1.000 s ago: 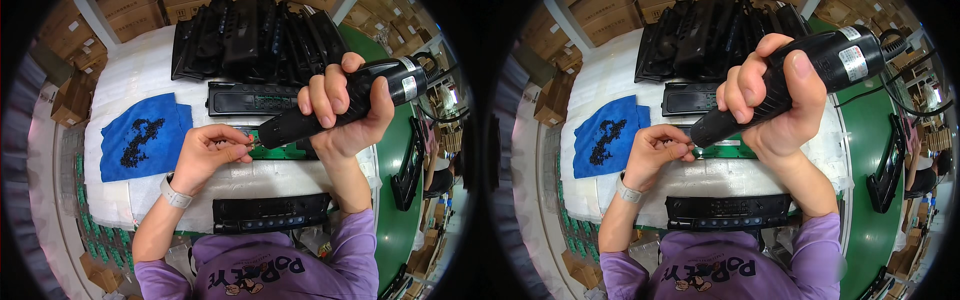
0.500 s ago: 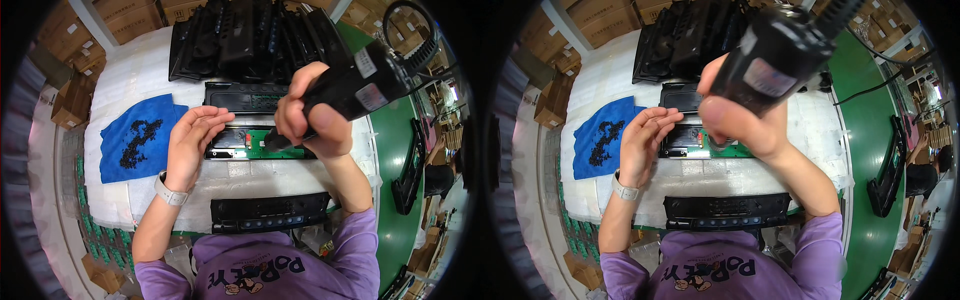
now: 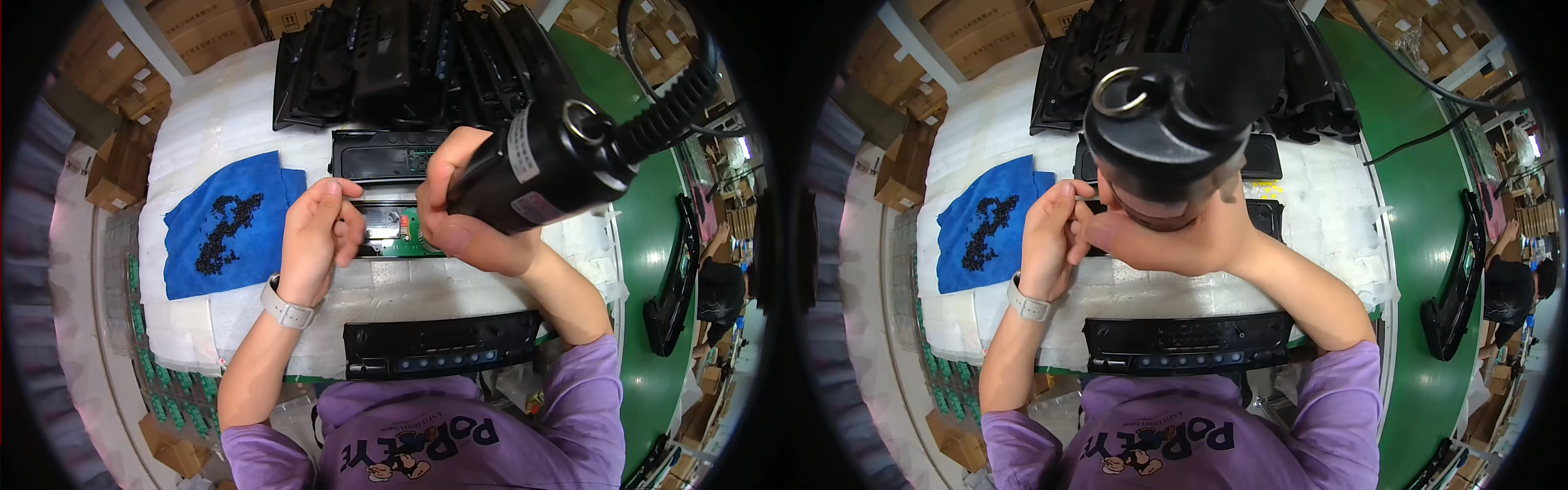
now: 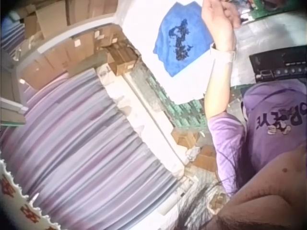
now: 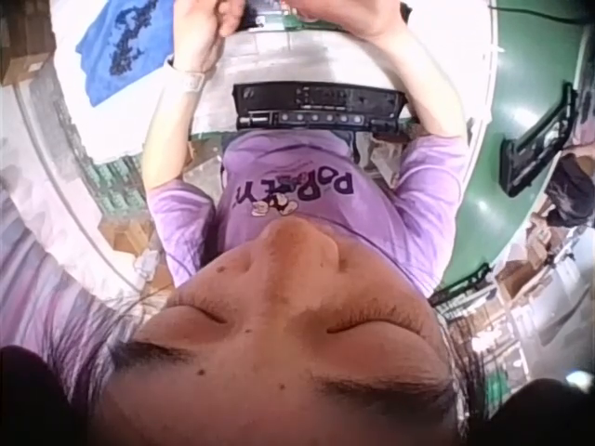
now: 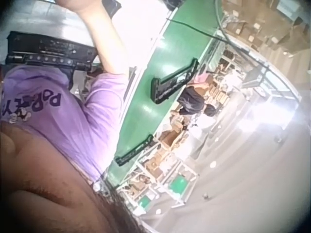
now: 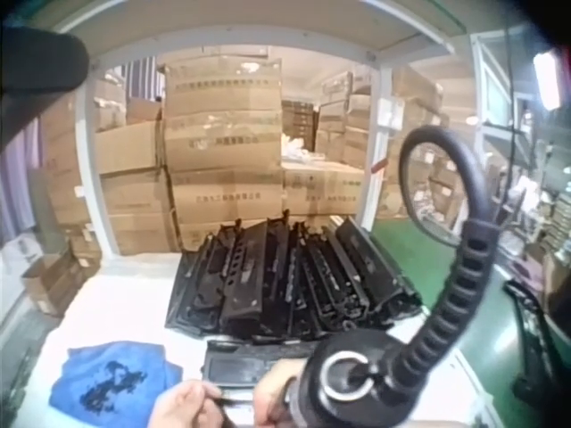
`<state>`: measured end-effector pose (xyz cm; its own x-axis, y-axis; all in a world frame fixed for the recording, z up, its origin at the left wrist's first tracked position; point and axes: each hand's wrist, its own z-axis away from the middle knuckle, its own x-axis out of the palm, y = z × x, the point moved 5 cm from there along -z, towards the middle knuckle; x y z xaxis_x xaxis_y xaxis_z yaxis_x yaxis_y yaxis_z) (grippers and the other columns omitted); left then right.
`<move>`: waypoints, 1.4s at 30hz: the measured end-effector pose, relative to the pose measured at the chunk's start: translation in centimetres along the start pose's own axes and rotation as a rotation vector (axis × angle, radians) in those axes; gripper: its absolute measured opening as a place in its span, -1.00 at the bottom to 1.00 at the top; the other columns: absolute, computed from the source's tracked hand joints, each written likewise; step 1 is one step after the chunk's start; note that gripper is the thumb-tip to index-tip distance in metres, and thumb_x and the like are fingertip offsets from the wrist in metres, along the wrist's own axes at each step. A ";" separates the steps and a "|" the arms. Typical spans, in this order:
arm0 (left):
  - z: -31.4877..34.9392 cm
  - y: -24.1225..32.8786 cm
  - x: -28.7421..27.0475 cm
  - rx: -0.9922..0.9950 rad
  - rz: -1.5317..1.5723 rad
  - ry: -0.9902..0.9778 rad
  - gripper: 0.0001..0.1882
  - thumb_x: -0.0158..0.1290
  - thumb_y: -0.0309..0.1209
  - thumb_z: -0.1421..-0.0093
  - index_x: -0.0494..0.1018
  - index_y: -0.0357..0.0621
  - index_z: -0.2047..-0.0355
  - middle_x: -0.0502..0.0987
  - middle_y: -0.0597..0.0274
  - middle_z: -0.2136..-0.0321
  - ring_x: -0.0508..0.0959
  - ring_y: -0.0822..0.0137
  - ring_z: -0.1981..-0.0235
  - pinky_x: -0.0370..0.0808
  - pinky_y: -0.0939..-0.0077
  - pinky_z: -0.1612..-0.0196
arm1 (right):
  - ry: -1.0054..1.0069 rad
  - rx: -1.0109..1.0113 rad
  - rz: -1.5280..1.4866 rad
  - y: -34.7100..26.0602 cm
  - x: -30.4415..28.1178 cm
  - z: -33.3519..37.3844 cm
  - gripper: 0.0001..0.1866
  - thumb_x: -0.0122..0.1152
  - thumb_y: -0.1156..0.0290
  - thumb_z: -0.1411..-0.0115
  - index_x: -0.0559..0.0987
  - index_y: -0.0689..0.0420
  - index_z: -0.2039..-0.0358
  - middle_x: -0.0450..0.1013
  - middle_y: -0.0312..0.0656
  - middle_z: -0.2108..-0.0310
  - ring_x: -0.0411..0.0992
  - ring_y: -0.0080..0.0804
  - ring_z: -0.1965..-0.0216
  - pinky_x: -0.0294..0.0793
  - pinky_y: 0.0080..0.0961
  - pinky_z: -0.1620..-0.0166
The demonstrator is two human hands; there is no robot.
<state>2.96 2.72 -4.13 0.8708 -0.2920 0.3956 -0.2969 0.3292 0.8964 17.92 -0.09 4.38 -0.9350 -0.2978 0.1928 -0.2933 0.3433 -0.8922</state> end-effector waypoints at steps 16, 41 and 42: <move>0.7 0.6 0.9 -0.027 0.054 -0.101 -0.97 -0.15 -0.49 -0.22 0.28 -0.15 0.34 0.39 0.33 0.62 0.13 0.64 0.71 0.06 0.79 0.64 | -0.139 -0.169 -0.360 -4.1 -1.2 -0.8 -0.63 0.11 0.19 -0.04 0.30 0.18 0.26 0.26 -0.32 0.69 0.23 -0.57 0.73 0.28 -0.59 0.55; 1.5 0.0 2.4 -0.043 -0.203 -0.210 -0.93 0.08 -0.50 -0.09 0.44 -0.26 0.47 0.48 0.29 0.60 0.33 0.67 0.66 0.22 0.83 0.62 | -0.093 -0.252 -0.383 -4.4 -2.1 -0.9 -0.53 -0.10 -0.04 -0.16 0.31 0.13 0.17 0.23 -0.37 0.64 0.20 -0.58 0.70 0.28 -0.49 0.41; 1.6 -0.1 2.5 -0.046 -0.208 -0.213 -0.91 0.08 -0.49 -0.10 0.44 -0.27 0.46 0.48 0.29 0.60 0.33 0.66 0.66 0.22 0.83 0.62 | -0.075 -0.251 -0.380 -4.4 -2.2 -0.8 -0.53 -0.11 -0.04 -0.16 0.31 0.13 0.17 0.22 -0.38 0.65 0.19 -0.58 0.71 0.28 -0.49 0.42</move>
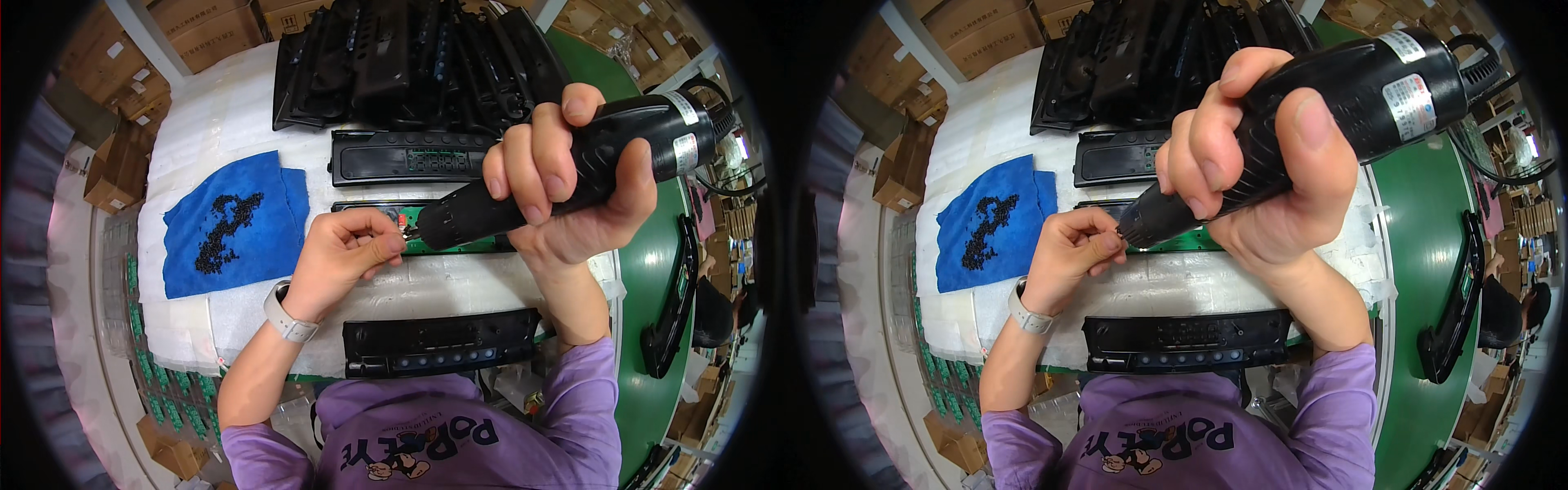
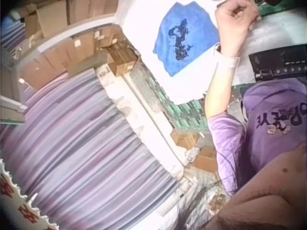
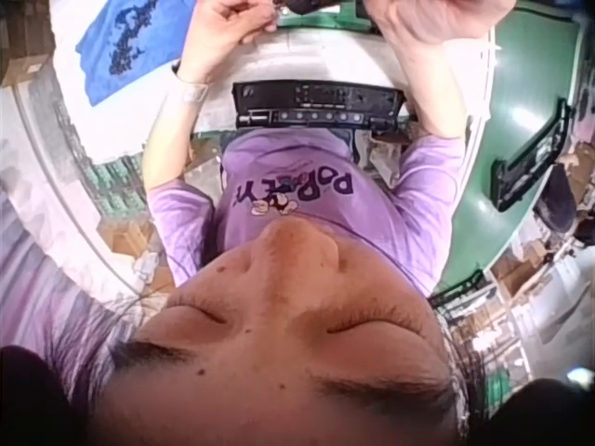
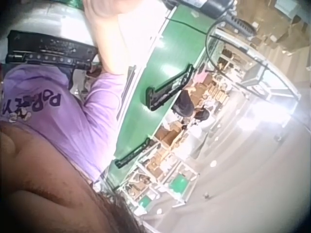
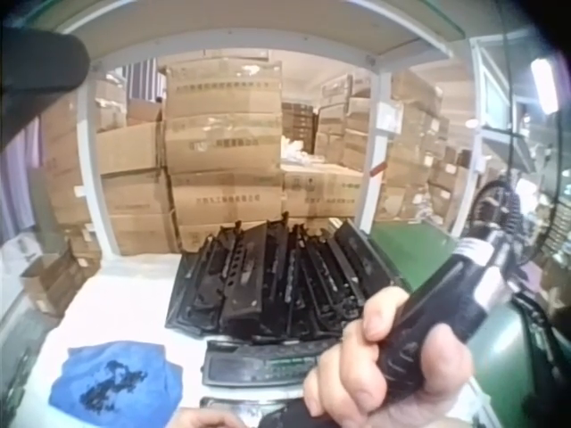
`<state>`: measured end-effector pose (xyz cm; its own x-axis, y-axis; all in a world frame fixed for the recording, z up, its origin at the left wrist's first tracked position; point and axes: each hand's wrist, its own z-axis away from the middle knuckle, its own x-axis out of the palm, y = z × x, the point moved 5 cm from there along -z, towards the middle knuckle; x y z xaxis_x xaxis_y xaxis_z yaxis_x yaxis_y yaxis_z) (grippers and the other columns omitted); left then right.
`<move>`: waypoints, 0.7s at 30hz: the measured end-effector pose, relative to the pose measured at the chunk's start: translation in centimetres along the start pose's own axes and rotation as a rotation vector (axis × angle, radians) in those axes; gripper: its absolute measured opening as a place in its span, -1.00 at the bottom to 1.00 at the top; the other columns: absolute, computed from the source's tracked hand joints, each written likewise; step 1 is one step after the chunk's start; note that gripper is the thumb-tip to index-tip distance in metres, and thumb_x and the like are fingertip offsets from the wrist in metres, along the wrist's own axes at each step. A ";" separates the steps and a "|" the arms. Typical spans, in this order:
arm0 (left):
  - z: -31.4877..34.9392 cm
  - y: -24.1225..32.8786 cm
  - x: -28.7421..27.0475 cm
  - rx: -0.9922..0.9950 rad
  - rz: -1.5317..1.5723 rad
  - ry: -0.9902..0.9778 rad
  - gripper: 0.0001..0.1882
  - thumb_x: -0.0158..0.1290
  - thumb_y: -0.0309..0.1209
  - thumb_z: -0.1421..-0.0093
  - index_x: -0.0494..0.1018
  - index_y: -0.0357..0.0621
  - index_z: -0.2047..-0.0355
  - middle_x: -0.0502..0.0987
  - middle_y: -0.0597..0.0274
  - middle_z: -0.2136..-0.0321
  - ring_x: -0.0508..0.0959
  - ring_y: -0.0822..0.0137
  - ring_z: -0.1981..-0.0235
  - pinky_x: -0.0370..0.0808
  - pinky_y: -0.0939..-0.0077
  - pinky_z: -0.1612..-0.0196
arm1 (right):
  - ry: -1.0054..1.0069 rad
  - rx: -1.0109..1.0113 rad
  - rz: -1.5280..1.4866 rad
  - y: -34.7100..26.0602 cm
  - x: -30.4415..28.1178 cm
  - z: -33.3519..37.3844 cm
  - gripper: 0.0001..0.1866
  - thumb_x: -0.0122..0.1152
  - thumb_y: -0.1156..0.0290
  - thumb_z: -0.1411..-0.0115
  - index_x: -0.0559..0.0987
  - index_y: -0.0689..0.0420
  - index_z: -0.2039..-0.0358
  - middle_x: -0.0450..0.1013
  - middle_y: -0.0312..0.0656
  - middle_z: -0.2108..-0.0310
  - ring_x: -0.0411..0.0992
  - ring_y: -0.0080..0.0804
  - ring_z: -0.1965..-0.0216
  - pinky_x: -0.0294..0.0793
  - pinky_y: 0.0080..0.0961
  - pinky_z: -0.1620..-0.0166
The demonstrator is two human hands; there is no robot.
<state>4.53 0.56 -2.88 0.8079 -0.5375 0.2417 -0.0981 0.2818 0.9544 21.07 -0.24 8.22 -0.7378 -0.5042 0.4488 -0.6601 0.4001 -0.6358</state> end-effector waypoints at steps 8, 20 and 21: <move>-0.1 -0.1 0.7 0.052 0.067 0.035 -0.86 0.02 -0.44 -0.16 0.42 -0.29 0.40 0.49 0.21 0.49 0.37 0.61 0.58 0.27 0.79 0.53 | 0.334 -0.058 -0.033 0.0 -0.8 0.7 -0.59 -0.18 0.04 -0.19 0.34 0.16 0.23 0.22 -0.29 0.72 0.17 -0.51 0.78 0.28 -0.47 0.58; -0.8 0.3 -2.0 0.210 0.205 0.196 -0.81 -0.37 -0.48 -0.28 0.21 -0.28 0.19 0.39 -0.09 0.12 0.44 0.18 0.04 0.39 0.49 0.02 | 0.066 0.215 0.421 2.1 1.0 3.3 -0.48 0.29 0.04 0.04 0.27 0.16 0.34 0.25 -0.34 0.75 0.23 -0.56 0.76 0.24 -0.61 0.64; -0.9 0.2 -2.1 0.196 0.197 0.191 -0.81 -0.38 -0.49 -0.28 0.21 -0.28 0.20 0.40 -0.10 0.15 0.46 0.17 0.07 0.41 0.48 0.04 | 0.048 0.226 0.318 2.2 0.8 3.4 -0.56 0.28 0.23 0.08 0.29 0.21 0.34 0.27 -0.30 0.70 0.26 -0.58 0.69 0.28 -0.64 0.58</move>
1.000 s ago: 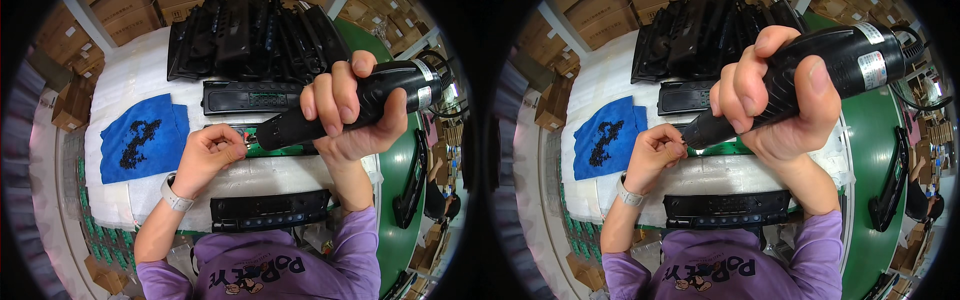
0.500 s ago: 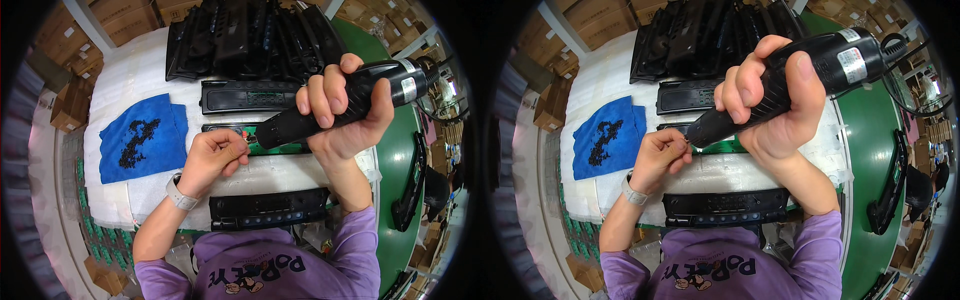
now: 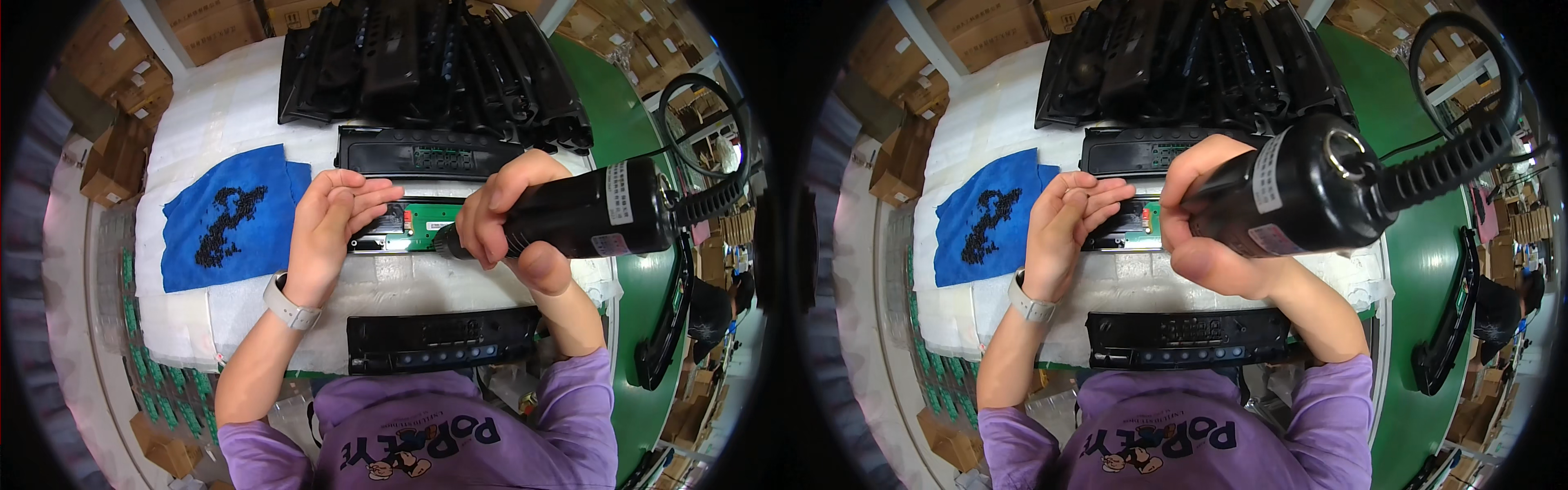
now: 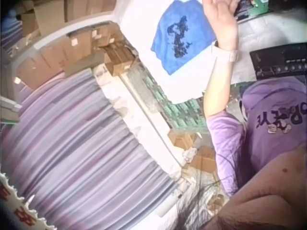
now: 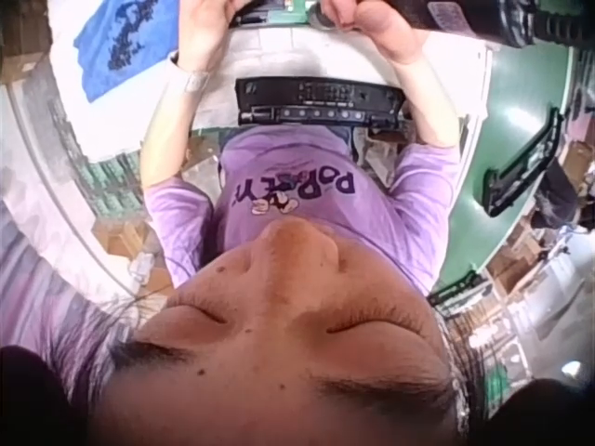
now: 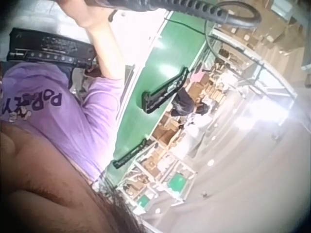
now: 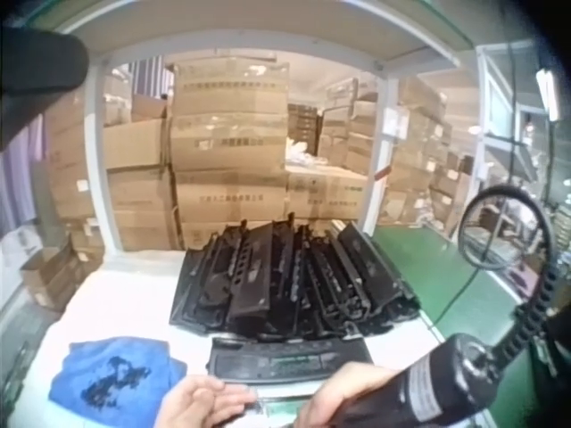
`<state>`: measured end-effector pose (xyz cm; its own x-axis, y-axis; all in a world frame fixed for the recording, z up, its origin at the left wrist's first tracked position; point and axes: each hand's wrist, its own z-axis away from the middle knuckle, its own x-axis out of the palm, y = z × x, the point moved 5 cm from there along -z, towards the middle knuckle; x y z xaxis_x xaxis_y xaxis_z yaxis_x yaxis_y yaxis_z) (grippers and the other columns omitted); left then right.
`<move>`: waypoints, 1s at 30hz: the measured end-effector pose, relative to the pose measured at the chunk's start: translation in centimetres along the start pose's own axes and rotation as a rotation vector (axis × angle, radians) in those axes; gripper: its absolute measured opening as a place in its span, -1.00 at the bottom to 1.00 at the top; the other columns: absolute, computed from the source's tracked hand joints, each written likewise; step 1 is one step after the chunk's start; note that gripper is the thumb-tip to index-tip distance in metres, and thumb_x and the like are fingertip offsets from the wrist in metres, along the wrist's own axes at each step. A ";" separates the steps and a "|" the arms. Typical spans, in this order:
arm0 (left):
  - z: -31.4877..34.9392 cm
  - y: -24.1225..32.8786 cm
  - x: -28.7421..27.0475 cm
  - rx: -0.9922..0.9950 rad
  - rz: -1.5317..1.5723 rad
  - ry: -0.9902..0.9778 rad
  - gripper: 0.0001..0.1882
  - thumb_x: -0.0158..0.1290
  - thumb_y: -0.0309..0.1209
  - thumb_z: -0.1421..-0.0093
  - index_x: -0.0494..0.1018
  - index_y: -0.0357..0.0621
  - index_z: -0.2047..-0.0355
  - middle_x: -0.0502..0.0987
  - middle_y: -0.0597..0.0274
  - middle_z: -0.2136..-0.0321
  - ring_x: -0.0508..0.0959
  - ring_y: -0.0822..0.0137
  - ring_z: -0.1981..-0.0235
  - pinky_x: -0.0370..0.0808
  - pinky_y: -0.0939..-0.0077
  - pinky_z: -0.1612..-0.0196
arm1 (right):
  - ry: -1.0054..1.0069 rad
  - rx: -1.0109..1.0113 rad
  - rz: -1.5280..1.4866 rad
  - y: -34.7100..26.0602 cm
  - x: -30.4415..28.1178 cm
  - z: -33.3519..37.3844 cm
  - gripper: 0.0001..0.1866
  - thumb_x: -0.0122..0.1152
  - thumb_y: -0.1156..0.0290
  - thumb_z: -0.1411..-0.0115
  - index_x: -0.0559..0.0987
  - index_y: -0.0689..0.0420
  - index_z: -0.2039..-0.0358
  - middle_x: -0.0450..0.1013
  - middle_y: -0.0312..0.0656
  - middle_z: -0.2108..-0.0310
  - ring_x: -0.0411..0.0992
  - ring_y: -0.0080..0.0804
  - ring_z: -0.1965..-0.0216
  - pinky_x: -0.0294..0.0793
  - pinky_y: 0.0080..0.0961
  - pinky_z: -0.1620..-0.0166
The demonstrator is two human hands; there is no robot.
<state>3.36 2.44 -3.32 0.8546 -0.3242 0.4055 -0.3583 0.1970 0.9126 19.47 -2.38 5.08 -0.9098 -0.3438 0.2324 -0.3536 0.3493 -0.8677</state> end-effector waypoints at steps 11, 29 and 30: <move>-0.4 -1.2 -0.3 -0.088 -0.050 -0.007 -0.80 -0.36 -0.51 -0.27 0.25 -0.32 0.21 0.45 -0.08 0.22 0.52 0.18 0.15 0.46 0.50 0.11 | -0.175 0.042 0.326 -0.2 1.7 0.1 -0.69 0.28 0.55 0.18 0.29 0.17 0.50 0.29 -0.27 0.70 0.28 -0.48 0.67 0.29 -0.55 0.55; 0.5 0.1 0.4 -0.098 -0.102 -0.076 -0.90 -0.13 -0.41 -0.24 0.28 -0.15 0.27 0.46 0.22 0.62 0.36 0.54 0.70 0.23 0.76 0.62 | -0.104 -0.191 -0.226 -2.9 -0.1 -2.6 -0.61 0.08 0.14 -0.07 0.28 0.18 0.27 0.22 -0.32 0.72 0.19 -0.56 0.77 0.25 -0.57 0.59; 0.6 0.2 0.6 -0.111 -0.065 -0.087 -0.90 -0.11 -0.42 -0.23 0.29 -0.17 0.29 0.48 0.19 0.61 0.39 0.52 0.69 0.26 0.75 0.62 | -0.097 -0.191 -0.212 -3.0 -0.3 -3.0 -0.56 0.03 0.01 -0.09 0.29 0.13 0.26 0.22 -0.39 0.71 0.19 -0.59 0.76 0.29 -0.55 0.53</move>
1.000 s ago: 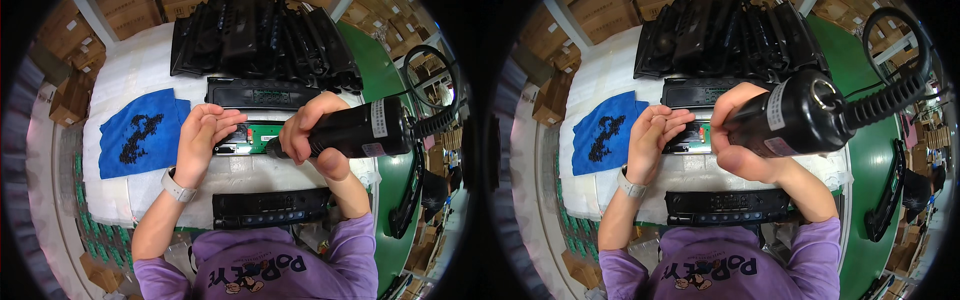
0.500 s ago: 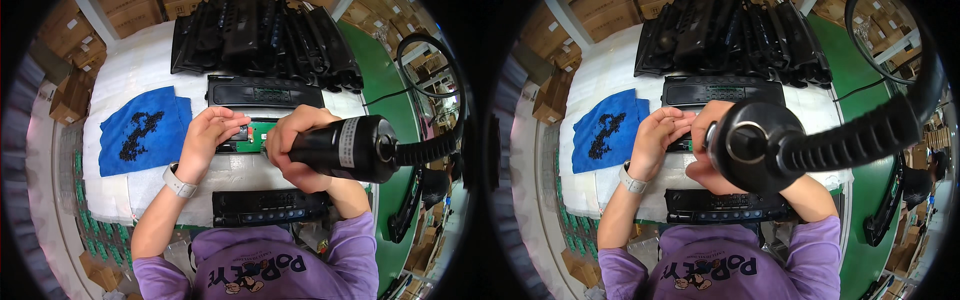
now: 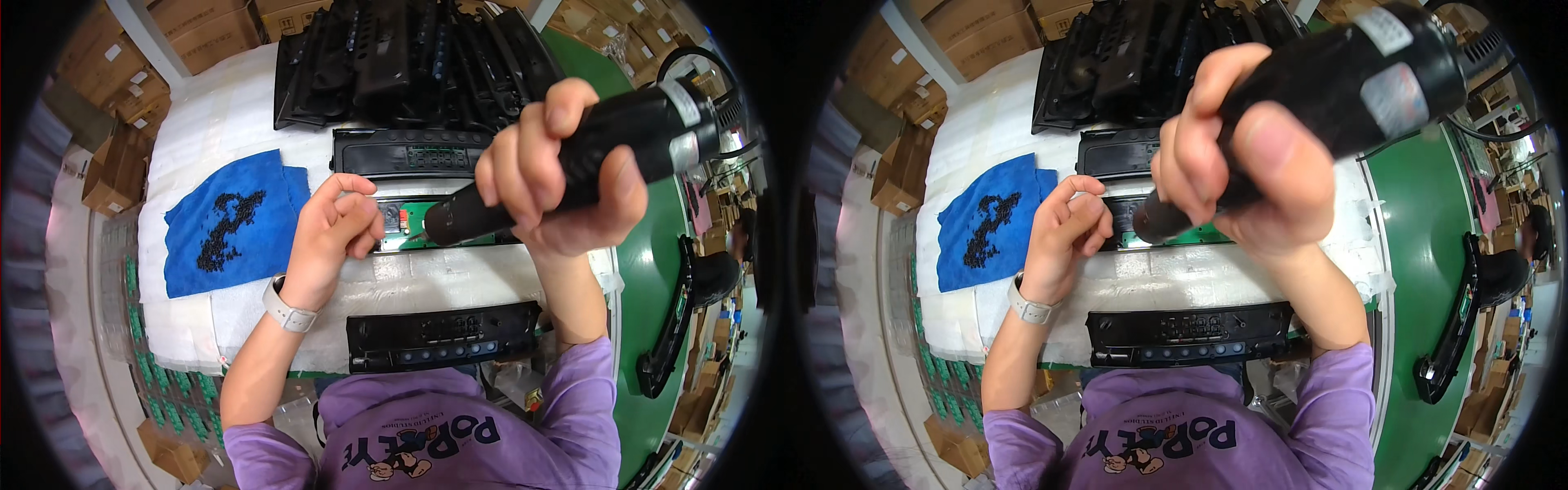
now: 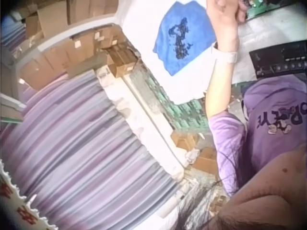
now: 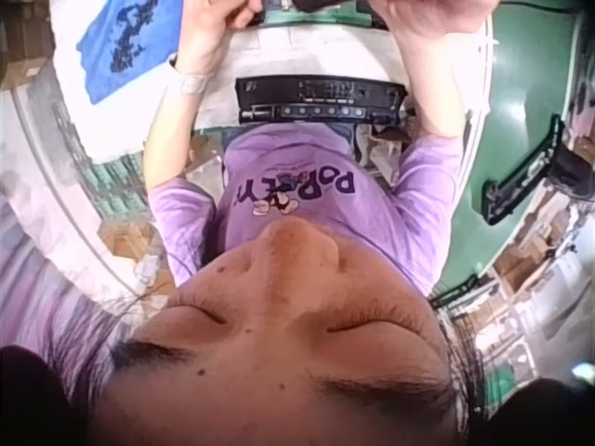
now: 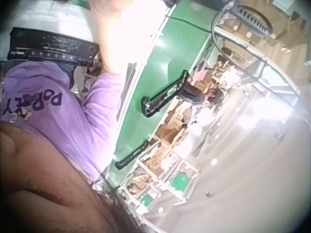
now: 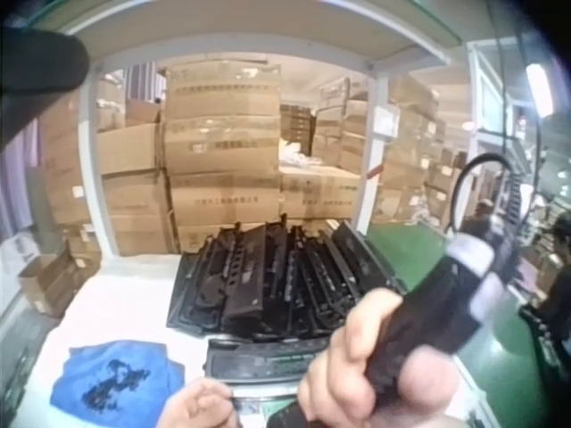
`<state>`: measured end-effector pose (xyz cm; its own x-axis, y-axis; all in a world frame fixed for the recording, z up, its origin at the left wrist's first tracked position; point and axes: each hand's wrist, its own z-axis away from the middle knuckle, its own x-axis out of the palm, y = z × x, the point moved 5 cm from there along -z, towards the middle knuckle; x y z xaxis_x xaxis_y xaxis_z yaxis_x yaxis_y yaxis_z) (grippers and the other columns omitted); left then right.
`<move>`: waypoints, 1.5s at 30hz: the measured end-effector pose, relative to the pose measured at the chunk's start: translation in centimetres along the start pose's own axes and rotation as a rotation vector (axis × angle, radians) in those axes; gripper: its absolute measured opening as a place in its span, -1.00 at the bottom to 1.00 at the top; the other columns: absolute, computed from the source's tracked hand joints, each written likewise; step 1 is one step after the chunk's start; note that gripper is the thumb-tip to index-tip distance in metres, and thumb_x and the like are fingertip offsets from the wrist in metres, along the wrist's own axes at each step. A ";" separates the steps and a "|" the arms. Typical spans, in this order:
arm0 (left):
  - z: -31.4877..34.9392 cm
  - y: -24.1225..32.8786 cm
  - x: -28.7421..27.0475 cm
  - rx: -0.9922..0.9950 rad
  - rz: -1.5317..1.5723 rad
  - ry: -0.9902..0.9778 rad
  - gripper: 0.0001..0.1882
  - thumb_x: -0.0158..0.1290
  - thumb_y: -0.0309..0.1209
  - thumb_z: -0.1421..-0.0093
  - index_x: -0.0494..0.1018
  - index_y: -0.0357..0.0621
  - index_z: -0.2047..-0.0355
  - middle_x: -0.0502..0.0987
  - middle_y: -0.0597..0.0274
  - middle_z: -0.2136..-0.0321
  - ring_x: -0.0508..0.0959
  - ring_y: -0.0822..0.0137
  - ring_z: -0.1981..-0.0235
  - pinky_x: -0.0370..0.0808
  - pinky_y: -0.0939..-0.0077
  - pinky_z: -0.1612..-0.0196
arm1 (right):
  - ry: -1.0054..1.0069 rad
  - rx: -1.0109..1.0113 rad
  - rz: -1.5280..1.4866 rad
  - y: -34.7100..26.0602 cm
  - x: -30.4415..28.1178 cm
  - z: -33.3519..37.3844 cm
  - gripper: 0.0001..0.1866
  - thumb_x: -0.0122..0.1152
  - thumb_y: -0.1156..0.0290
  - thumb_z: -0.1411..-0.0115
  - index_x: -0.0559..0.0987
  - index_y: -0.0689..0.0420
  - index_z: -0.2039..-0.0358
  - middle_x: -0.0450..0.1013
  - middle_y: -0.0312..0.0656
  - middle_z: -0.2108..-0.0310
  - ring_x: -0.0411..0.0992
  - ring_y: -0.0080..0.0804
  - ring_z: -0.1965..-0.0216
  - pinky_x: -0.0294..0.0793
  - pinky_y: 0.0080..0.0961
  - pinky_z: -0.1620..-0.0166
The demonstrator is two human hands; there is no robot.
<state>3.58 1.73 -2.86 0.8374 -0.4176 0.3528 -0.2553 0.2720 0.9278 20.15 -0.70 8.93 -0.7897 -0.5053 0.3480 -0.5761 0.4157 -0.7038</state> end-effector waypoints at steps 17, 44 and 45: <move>0.2 -0.5 0.7 -0.049 -0.038 -0.138 -0.90 0.04 -0.51 -0.12 0.43 -0.32 0.43 0.51 0.12 0.57 0.49 0.44 0.65 0.43 0.65 0.57 | 0.055 -0.042 -0.098 0.3 -1.3 -0.7 -0.54 -0.14 -0.02 -0.16 0.33 0.14 0.18 0.22 -0.39 0.65 0.18 -0.59 0.71 0.28 -0.49 0.41; -1.2 -1.2 -2.0 0.076 0.006 0.112 -0.81 -0.27 -0.42 -0.29 0.28 -0.29 0.27 0.50 0.05 0.46 0.56 0.33 0.50 0.45 0.65 0.48 | 0.020 0.125 0.153 6.0 2.1 1.5 -0.73 0.21 0.58 0.14 0.38 0.26 0.37 0.32 -0.30 0.50 0.26 -0.67 0.54 0.27 -0.70 0.47; -1.2 -1.6 -2.0 0.055 -0.037 0.114 -0.80 -0.26 -0.38 -0.30 0.29 -0.27 0.29 0.47 0.14 0.56 0.49 0.41 0.60 0.37 0.68 0.57 | -0.015 0.164 0.181 6.2 2.5 1.3 -0.69 0.27 0.46 0.11 0.33 0.23 0.40 0.28 -0.29 0.62 0.25 -0.61 0.63 0.27 -0.65 0.55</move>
<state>2.84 3.16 -5.16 0.8957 -0.3240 0.3046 -0.2465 0.2083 0.9465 14.89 -0.38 4.58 -0.8732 -0.4451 0.1986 -0.3824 0.3731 -0.8453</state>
